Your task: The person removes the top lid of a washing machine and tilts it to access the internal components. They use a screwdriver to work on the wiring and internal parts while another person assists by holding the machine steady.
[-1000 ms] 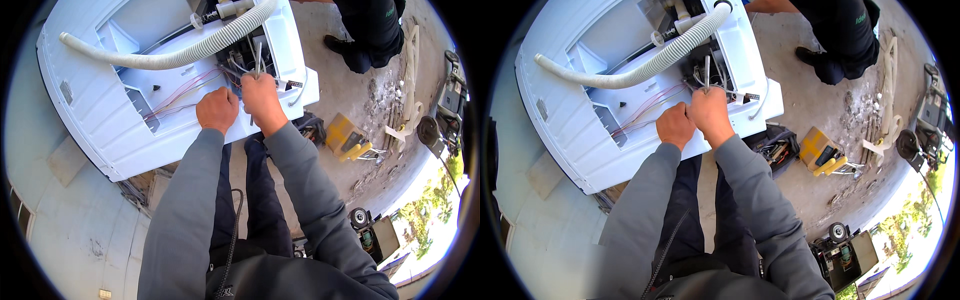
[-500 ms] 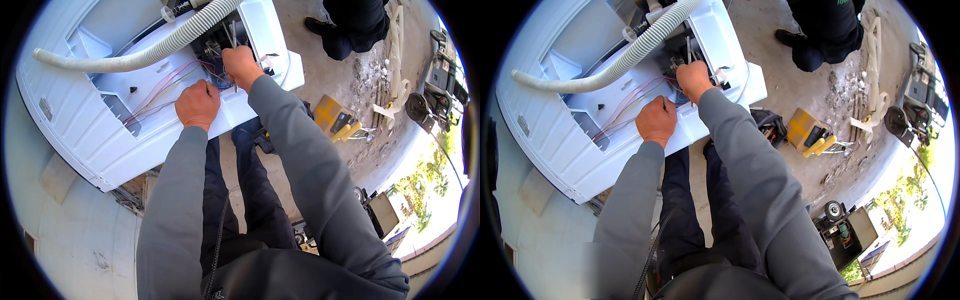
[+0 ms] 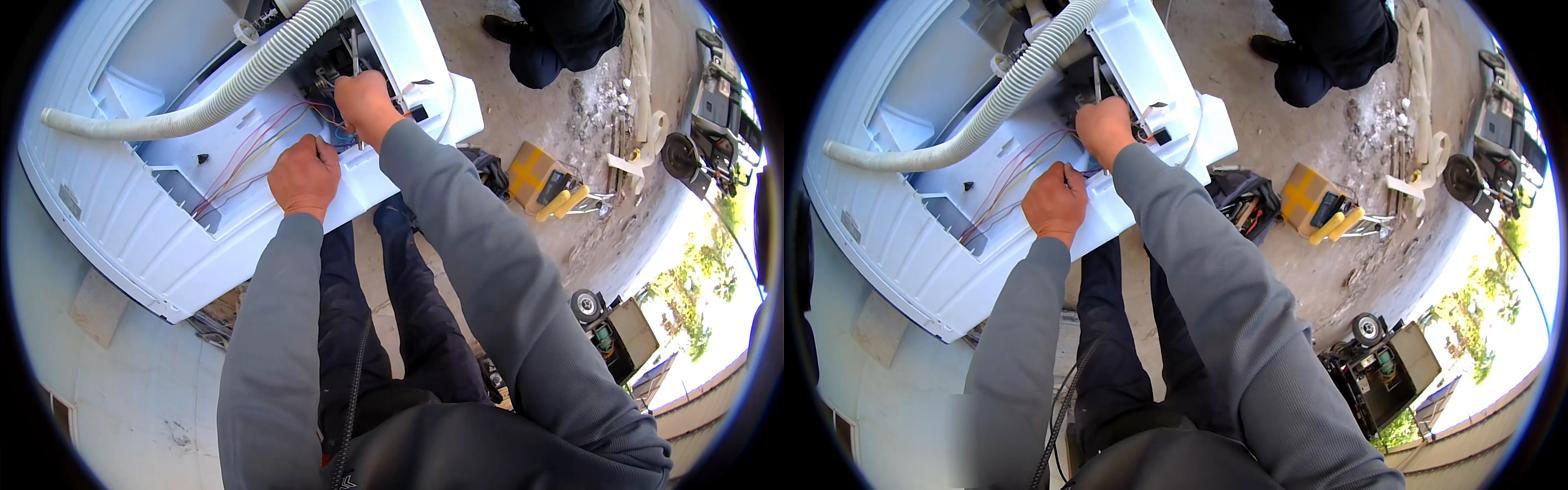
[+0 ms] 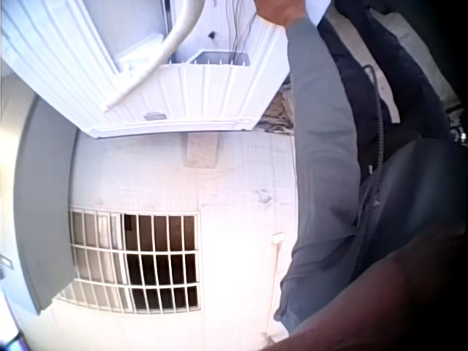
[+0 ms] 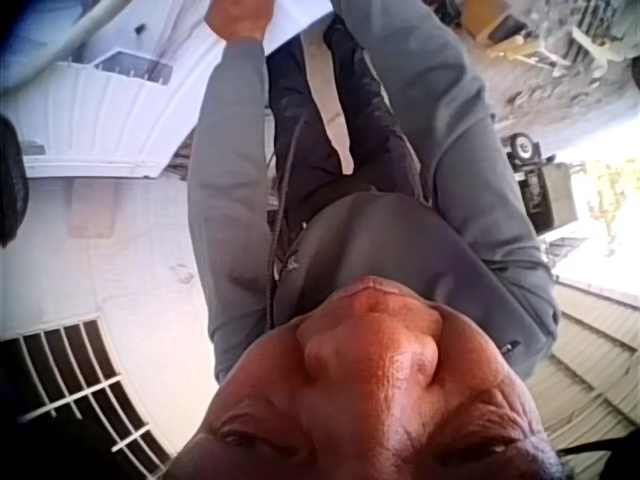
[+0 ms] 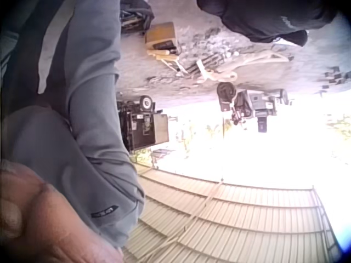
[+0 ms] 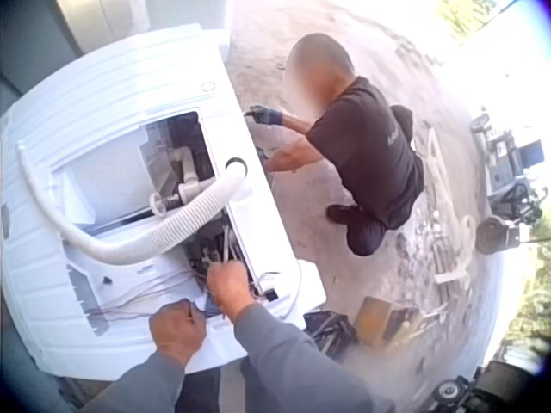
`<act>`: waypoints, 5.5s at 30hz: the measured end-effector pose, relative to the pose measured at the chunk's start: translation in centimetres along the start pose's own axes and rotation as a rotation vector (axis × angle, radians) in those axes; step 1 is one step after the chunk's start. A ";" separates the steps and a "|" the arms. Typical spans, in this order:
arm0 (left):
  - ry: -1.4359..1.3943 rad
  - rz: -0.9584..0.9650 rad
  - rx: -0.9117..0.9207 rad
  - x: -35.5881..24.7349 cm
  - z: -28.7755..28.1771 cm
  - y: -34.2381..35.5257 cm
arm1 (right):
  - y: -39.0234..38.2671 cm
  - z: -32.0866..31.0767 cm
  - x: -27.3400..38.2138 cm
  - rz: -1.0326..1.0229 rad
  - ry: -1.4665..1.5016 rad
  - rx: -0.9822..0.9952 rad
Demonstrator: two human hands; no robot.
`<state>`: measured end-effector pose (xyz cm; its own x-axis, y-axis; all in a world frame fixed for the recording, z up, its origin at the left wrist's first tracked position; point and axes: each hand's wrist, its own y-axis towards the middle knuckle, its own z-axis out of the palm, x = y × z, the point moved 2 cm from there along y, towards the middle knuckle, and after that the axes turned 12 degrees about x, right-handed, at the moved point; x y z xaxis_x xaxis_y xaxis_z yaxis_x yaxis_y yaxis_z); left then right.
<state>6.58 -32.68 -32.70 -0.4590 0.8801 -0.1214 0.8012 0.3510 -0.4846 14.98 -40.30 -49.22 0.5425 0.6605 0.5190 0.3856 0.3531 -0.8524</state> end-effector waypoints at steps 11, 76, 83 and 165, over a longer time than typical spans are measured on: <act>-0.006 -0.007 -0.001 0.6 0.1 -0.3 | -2.5 -0.6 2.5 -0.122 0.181 0.112; 0.159 0.033 1.018 -2.4 -6.1 13.5 | -9.0 9.2 10.7 0.139 0.974 -0.436; 0.046 -0.023 0.983 -0.3 -5.9 13.6 | -10.1 8.7 11.5 0.092 0.660 -0.398; -0.510 -0.062 0.758 4.2 0.0 13.4 | -8.4 7.9 9.0 -0.169 0.305 0.027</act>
<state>15.39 -24.26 -39.76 -0.7508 0.5559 -0.3568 0.3856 -0.0696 -0.9200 10.70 -32.10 -37.87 0.6721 0.3642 0.6447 0.4715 0.4608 -0.7519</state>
